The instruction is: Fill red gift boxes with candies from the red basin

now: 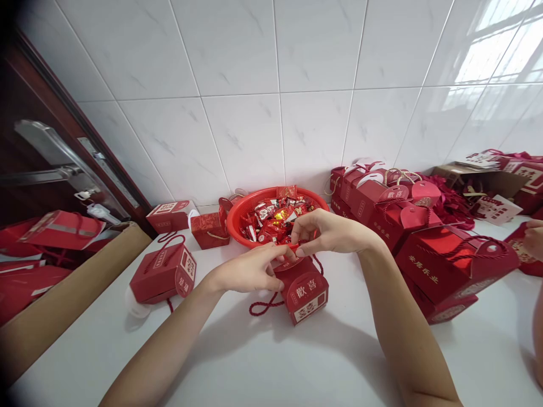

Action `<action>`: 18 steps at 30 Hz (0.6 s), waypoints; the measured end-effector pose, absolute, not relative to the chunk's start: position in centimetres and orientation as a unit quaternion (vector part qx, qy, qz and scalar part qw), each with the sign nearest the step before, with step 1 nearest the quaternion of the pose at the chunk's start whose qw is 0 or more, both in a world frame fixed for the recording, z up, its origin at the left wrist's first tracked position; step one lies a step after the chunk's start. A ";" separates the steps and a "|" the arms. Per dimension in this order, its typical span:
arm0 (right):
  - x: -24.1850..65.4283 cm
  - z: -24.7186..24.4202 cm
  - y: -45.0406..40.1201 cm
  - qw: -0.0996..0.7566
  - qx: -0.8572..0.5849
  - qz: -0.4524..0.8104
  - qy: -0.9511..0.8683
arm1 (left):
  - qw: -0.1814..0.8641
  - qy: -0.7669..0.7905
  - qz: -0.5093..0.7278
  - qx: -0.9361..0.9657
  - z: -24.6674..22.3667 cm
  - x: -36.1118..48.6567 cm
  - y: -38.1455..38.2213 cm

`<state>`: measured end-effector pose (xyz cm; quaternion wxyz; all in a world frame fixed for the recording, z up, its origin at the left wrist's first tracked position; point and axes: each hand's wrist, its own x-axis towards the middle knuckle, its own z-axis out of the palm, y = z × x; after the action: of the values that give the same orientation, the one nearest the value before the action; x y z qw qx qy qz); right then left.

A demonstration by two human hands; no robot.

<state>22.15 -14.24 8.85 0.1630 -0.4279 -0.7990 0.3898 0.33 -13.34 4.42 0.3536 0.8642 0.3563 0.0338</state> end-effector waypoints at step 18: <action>21.1 7.3 -14.0 -0.021 -0.407 0.300 -0.863 | 0.301 0.346 0.016 0.889 2.5 1.3 -13.6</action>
<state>21.10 -13.97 7.30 -0.0207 -0.4071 -0.8626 0.2998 1.27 -13.63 2.50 0.3006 0.8888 0.3456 0.0158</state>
